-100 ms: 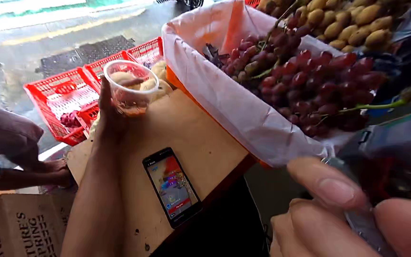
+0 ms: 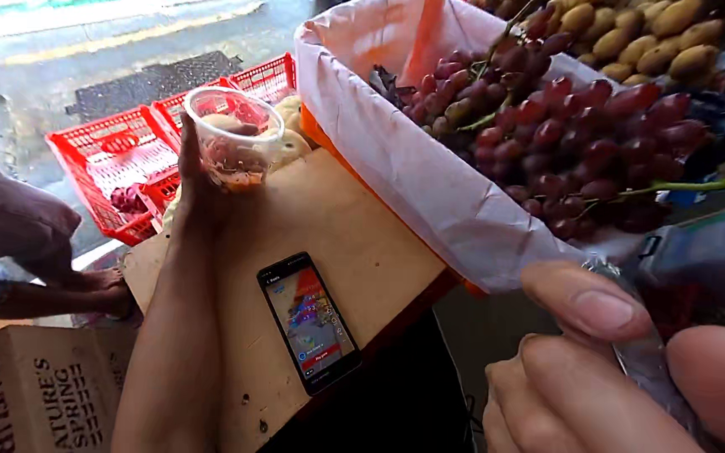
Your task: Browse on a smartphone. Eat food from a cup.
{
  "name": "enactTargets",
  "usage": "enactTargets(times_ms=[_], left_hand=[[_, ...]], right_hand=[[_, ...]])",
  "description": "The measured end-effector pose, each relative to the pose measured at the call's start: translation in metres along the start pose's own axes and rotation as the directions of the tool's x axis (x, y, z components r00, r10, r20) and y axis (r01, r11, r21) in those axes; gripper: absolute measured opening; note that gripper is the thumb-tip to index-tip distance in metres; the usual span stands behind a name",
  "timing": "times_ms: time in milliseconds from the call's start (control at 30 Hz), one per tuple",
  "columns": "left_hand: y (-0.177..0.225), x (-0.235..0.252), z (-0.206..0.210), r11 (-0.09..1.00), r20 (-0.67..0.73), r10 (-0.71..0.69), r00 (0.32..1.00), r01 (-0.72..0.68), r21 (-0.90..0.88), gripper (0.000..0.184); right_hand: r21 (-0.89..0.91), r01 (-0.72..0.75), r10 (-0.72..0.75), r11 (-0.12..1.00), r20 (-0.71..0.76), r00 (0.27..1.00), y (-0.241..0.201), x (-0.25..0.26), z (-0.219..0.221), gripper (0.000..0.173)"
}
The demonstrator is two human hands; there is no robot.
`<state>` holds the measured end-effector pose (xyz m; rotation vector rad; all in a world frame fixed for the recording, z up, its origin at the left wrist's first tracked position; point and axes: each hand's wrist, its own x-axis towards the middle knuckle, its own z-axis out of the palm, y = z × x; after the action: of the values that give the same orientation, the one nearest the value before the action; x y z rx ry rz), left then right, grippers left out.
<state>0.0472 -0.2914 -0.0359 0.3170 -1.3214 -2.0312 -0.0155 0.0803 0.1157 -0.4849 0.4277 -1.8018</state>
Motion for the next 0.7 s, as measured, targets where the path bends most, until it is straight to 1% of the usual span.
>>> enactTargets(times_ms=[33, 67, 133, 167, 200, 233, 267, 300, 333, 367, 400, 433, 467, 500, 567, 600, 633, 700], left_hand=[[0.002, 0.001, 0.001, 0.999, -0.066, -0.038, 0.997, 0.036, -0.030, 0.080], [0.002, 0.002, 0.000, 0.996, -0.105, -0.065, 0.992, 0.059, -0.064, 0.079], [0.003, 0.005, 0.000, 0.994, -0.142, -0.081, 0.987, 0.071, -0.078, 0.080], [0.003, 0.006, -0.001, 0.995, -0.156, -0.077, 0.985, 0.067, -0.073, 0.083], [0.004, 0.007, -0.001, 0.995, -0.186, -0.082, 0.979, 0.071, -0.066, 0.087], [0.006, 0.007, -0.001, 0.994, -0.217, -0.092, 0.972, 0.077, -0.077, 0.088], [0.007, 0.007, -0.001, 0.992, -0.244, -0.104, 0.964, 0.082, -0.098, 0.088], [0.008, 0.007, -0.002, 0.989, -0.265, -0.117, 0.957, 0.088, -0.118, 0.087], [0.006, 0.008, -0.005, 0.986, -0.269, -0.129, 0.954, 0.095, -0.135, 0.086], [0.004, 0.009, -0.008, 0.980, -0.267, -0.149, 0.952, 0.107, -0.165, 0.085], [0.004, 0.010, -0.008, 0.979, -0.283, -0.170, 0.944, 0.130, -0.156, 0.084], [0.003, 0.010, -0.008, 0.978, -0.282, -0.190, 0.940, 0.155, -0.141, 0.084], [0.003, 0.010, -0.008, 0.976, -0.277, -0.207, 0.938, 0.177, -0.128, 0.083], [0.003, 0.010, -0.008, 0.977, -0.261, -0.208, 0.943, 0.186, -0.107, 0.082], [0.002, 0.012, -0.009, 0.983, -0.242, -0.181, 0.953, 0.166, -0.082, 0.077], [0.003, 0.013, -0.010, 0.986, -0.239, -0.166, 0.957, 0.154, -0.067, 0.074], [0.002, 0.013, -0.011, 0.988, -0.231, -0.152, 0.961, 0.144, -0.054, 0.071], [-0.002, 0.014, -0.010, 0.992, -0.217, -0.122, 0.969, 0.112, -0.056, 0.066]], right_hand=[[0.006, -0.013, 0.013, 1.000, 0.010, 1.000, 0.001, 0.003, -0.003, 0.023], [0.024, -0.022, 0.021, 0.999, 0.033, 0.999, 0.002, 0.007, -0.007, 0.023], [0.042, -0.014, 0.011, 0.999, 0.091, 0.996, 0.004, 0.020, -0.015, 0.024], [-0.012, 0.018, -0.016, 1.000, 0.121, 0.993, 0.003, 0.031, -0.020, 0.025], [-0.127, 0.092, -0.077, 0.988, 0.120, 0.990, 0.003, 0.046, -0.023, 0.025], [-0.265, 0.207, -0.187, 0.942, 0.102, 0.977, 0.004, 0.066, -0.026, 0.024], [-0.403, 0.343, -0.331, 0.849, 0.100, 0.938, 0.005, 0.092, -0.029, 0.024], [-0.504, 0.477, -0.484, 0.720, 0.128, 0.866, 0.006, 0.123, -0.034, 0.024], [-0.556, 0.582, -0.596, 0.594, 0.181, 0.782, 0.007, 0.157, -0.040, 0.023], [-0.568, 0.669, -0.687, 0.479, 0.233, 0.689, 0.007, 0.194, -0.047, 0.022], [-0.564, 0.727, -0.740, 0.391, 0.278, 0.613, 0.008, 0.228, -0.055, 0.020], [-0.550, 0.759, -0.759, 0.349, 0.309, 0.573, 0.011, 0.257, -0.064, 0.020], [-0.538, 0.770, -0.763, 0.342, 0.319, 0.562, 0.017, 0.279, -0.075, 0.019], [-0.537, 0.769, -0.758, 0.347, 0.322, 0.567, 0.024, 0.294, -0.087, 0.019], [-0.552, 0.757, -0.731, 0.350, 0.345, 0.589, 0.036, 0.306, -0.108, 0.018], [-0.566, 0.760, -0.725, 0.321, 0.369, 0.581, 0.040, 0.306, -0.114, 0.016], [-0.576, 0.771, -0.723, 0.272, 0.407, 0.558, 0.043, 0.303, -0.118, 0.014], [-0.552, 0.822, -0.716, 0.141, 0.517, 0.470, 0.041, 0.295, -0.125, 0.012]])
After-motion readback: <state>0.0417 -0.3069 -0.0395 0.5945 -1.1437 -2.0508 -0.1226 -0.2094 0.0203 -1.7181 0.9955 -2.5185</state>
